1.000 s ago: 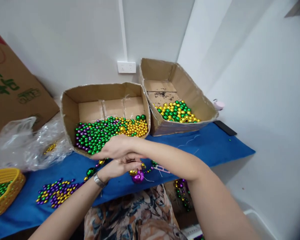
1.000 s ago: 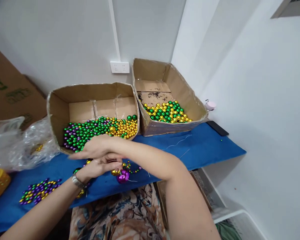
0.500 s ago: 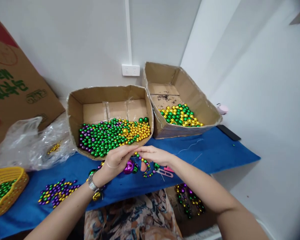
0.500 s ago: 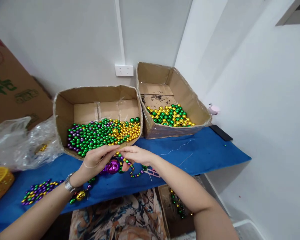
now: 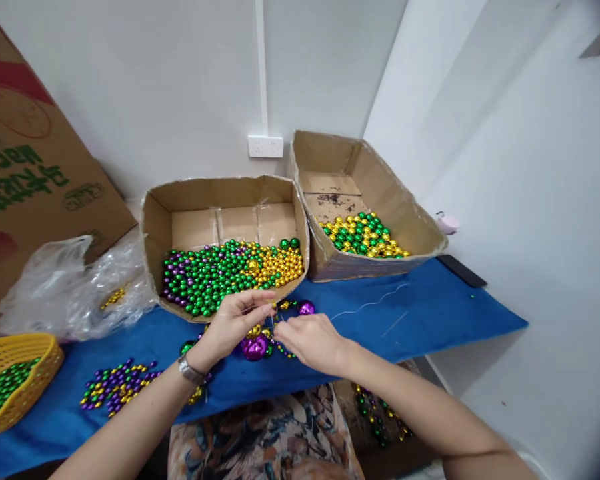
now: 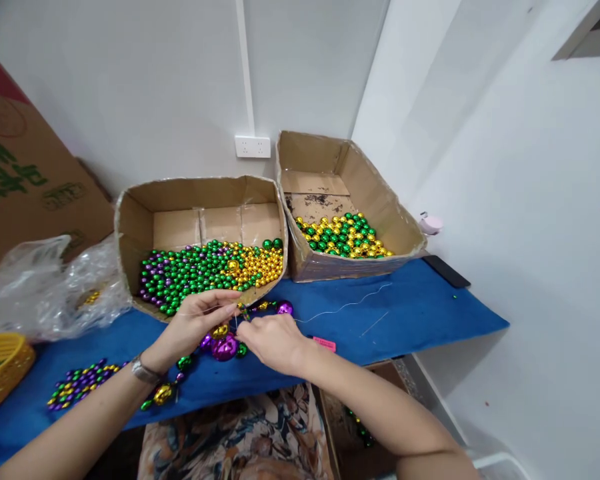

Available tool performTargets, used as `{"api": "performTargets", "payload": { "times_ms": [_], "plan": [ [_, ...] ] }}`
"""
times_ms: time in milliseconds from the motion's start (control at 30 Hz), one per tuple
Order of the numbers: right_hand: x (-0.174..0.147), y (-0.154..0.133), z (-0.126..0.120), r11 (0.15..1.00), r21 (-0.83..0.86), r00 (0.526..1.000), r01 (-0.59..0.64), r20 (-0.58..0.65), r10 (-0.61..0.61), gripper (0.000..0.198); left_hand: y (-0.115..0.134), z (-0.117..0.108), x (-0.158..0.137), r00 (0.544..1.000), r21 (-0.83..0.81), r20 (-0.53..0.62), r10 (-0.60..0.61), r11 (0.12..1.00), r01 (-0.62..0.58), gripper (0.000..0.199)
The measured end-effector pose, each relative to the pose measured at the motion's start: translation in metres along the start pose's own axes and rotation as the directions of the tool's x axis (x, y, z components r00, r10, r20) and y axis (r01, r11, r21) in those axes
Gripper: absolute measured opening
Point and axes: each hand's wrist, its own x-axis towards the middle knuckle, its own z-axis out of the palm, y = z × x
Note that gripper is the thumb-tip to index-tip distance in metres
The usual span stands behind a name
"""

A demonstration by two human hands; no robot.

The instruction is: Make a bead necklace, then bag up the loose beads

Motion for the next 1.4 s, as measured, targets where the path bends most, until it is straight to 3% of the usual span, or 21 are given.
{"api": "performTargets", "payload": {
  "times_ms": [67, 133, 200, 267, 333, 467, 600, 733, 900, 1000, 1133, 1233, 1300, 1333, 1400],
  "plan": [
    [-0.002, 0.002, -0.005, 0.994, 0.105, 0.999, -0.010, -0.032, 0.013, 0.028, 0.005, 0.001, -0.002, 0.997, 0.081, 0.013, 0.076, 0.994, -0.077, 0.025],
    [0.002, 0.009, -0.009, 0.962, 0.265, 0.978, -0.061, -0.178, 0.111, 0.028, 0.011, 0.002, -0.005, 0.986, 0.181, 0.031, 0.161, 0.970, -0.164, 0.023],
    [0.008, 0.017, -0.009, 0.885, 0.454, 0.947, -0.102, -0.228, 0.227, 0.030, 0.017, 0.002, -0.008, 0.969, 0.241, 0.063, 0.237, 0.939, -0.246, 0.024],
    [0.016, 0.024, -0.005, 0.755, 0.644, 0.963, -0.125, -0.104, 0.248, 0.033, 0.021, 0.001, -0.009, 0.943, 0.289, 0.110, 0.314, 0.898, -0.333, 0.025],
    [0.022, 0.029, 0.003, 0.583, 0.797, 0.980, -0.160, 0.057, 0.191, 0.037, 0.023, -0.002, -0.010, 0.903, 0.358, 0.178, 0.391, 0.829, -0.429, 0.028],
    [0.025, 0.032, 0.017, 0.259, 0.935, 0.970, -0.243, 0.243, 0.031, 0.046, 0.024, -0.007, -0.011, 0.784, 0.485, 0.310, 0.538, 0.619, -0.617, 0.037],
    [0.023, 0.030, 0.027, 0.126, 0.948, 0.947, -0.292, 0.305, -0.104, 0.051, 0.021, -0.007, -0.010, 0.687, 0.500, 0.354, 0.635, 0.492, -0.713, 0.042],
    [0.022, 0.027, 0.032, 0.070, 0.966, 0.964, -0.250, 0.255, -0.074, 0.050, 0.022, -0.004, -0.010, 0.659, 0.507, 0.358, 0.661, 0.456, -0.732, 0.039],
    [0.020, 0.025, 0.023, 0.115, 0.980, 0.985, -0.164, 0.156, 0.075, 0.045, 0.023, -0.003, -0.009, 0.665, 0.549, 0.309, 0.680, 0.443, -0.709, 0.035],
    [0.015, 0.025, 0.019, 0.119, 0.980, 0.981, -0.160, 0.144, 0.131, 0.039, 0.015, -0.007, -0.007, 0.693, 0.607, 0.268, 0.669, 0.441, -0.661, 0.030],
    [0.011, 0.024, 0.023, 0.036, 0.989, 0.980, -0.142, 0.135, 0.144, 0.037, 0.000, -0.015, -0.008, 0.701, 0.717, 0.331, 0.632, 0.314, -0.622, 0.015],
    [0.009, 0.027, 0.027, 0.041, 0.993, 0.978, -0.110, 0.100, 0.184, 0.038, -0.004, -0.019, -0.013, 0.710, 0.784, 0.353, 0.609, 0.222, -0.580, 0.012],
    [0.007, 0.032, 0.029, 0.077, 0.993, 0.968, -0.090, 0.069, 0.241, 0.037, -0.002, -0.021, -0.017, 0.754, 0.799, 0.295, 0.587, 0.282, -0.532, 0.009],
    [0.005, 0.035, 0.030, 0.099, 0.991, 0.961, -0.090, 0.060, 0.268, 0.037, 0.000, -0.022, -0.019, 0.793, 0.790, 0.235, 0.562, 0.365, -0.492, 0.014],
    [0.002, 0.041, 0.032, 0.134, 0.985, 0.948, -0.112, 0.066, 0.311, 0.039, 0.004, -0.022, -0.024, 0.893, 0.703, 0.057, 0.447, 0.617, -0.354, 0.024]
  ]
}}
